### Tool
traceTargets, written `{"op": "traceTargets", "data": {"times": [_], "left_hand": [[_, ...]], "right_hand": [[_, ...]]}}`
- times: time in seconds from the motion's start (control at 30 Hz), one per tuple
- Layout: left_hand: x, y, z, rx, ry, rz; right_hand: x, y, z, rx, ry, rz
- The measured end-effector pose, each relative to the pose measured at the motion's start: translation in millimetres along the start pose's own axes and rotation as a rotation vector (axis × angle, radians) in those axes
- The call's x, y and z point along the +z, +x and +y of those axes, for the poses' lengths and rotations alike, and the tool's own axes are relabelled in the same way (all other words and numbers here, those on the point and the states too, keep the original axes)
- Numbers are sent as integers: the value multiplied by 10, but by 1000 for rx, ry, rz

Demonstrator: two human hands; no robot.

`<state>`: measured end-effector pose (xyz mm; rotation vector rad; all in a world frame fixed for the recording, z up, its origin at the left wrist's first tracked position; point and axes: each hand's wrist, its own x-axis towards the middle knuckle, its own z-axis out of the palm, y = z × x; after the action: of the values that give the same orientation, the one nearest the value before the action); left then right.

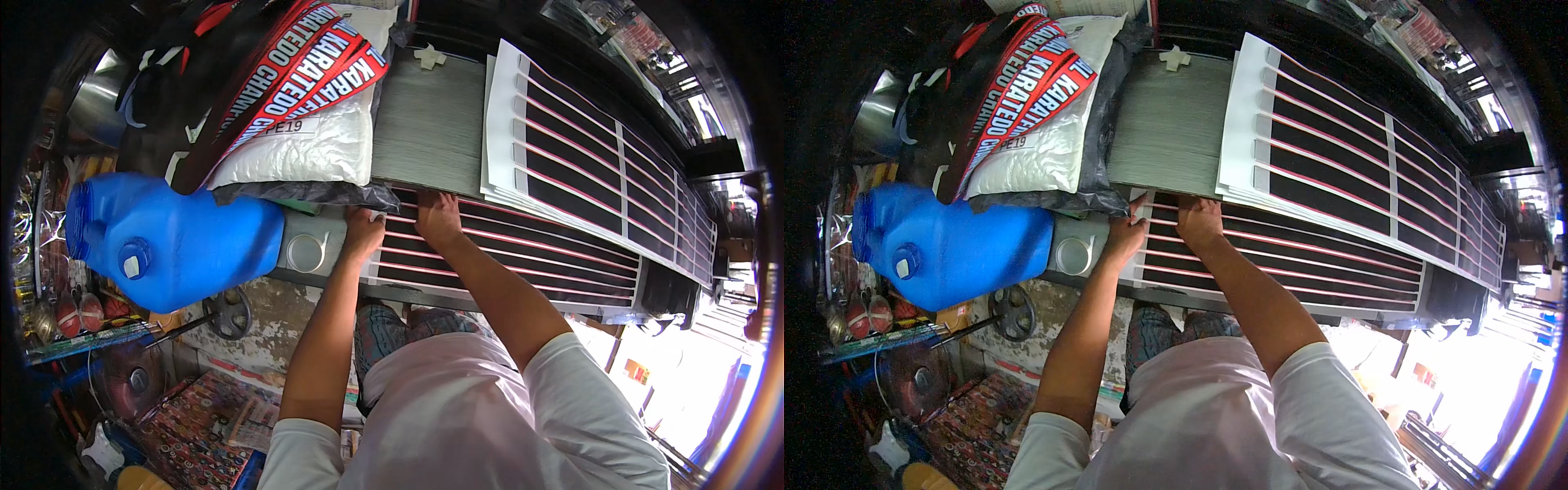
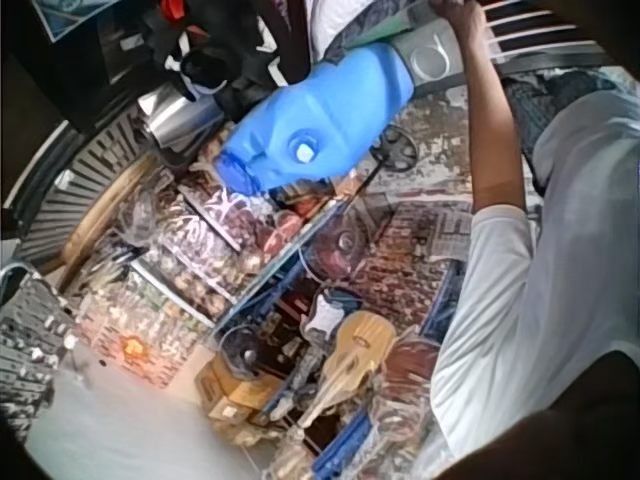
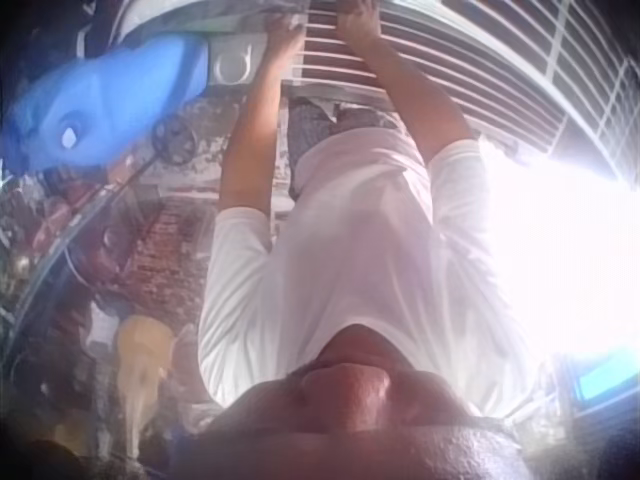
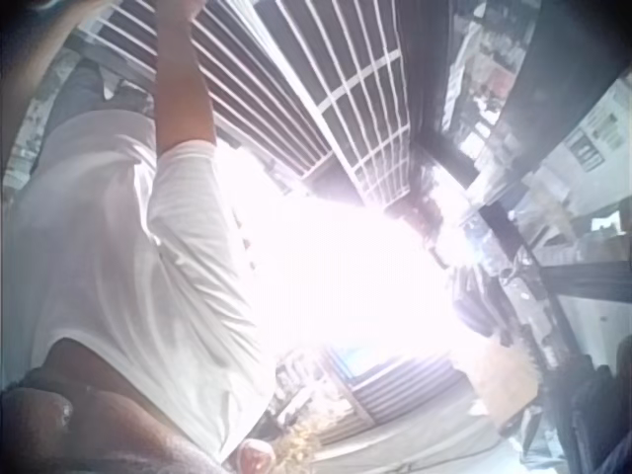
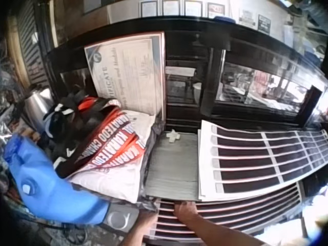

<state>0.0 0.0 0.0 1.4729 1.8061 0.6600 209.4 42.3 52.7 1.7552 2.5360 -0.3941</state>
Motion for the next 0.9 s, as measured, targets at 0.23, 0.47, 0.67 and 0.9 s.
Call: {"op": "traceTargets", "data": {"times": [0.23, 0.47, 0.67, 0.9], "left_hand": [[-75, 36, 74, -14, 47, -46], [-18, -34, 96, 108, -98, 246], [-138, -50, 296, 12, -120, 52], [-22, -8, 33, 59, -164, 117]], "right_hand": [[-198, 44, -100, 72, 101, -56], [-141, 86, -235, 37, 151, 33], [-73, 114, -141, 55, 127, 7], [-117, 177, -211, 53, 162, -84]]}}
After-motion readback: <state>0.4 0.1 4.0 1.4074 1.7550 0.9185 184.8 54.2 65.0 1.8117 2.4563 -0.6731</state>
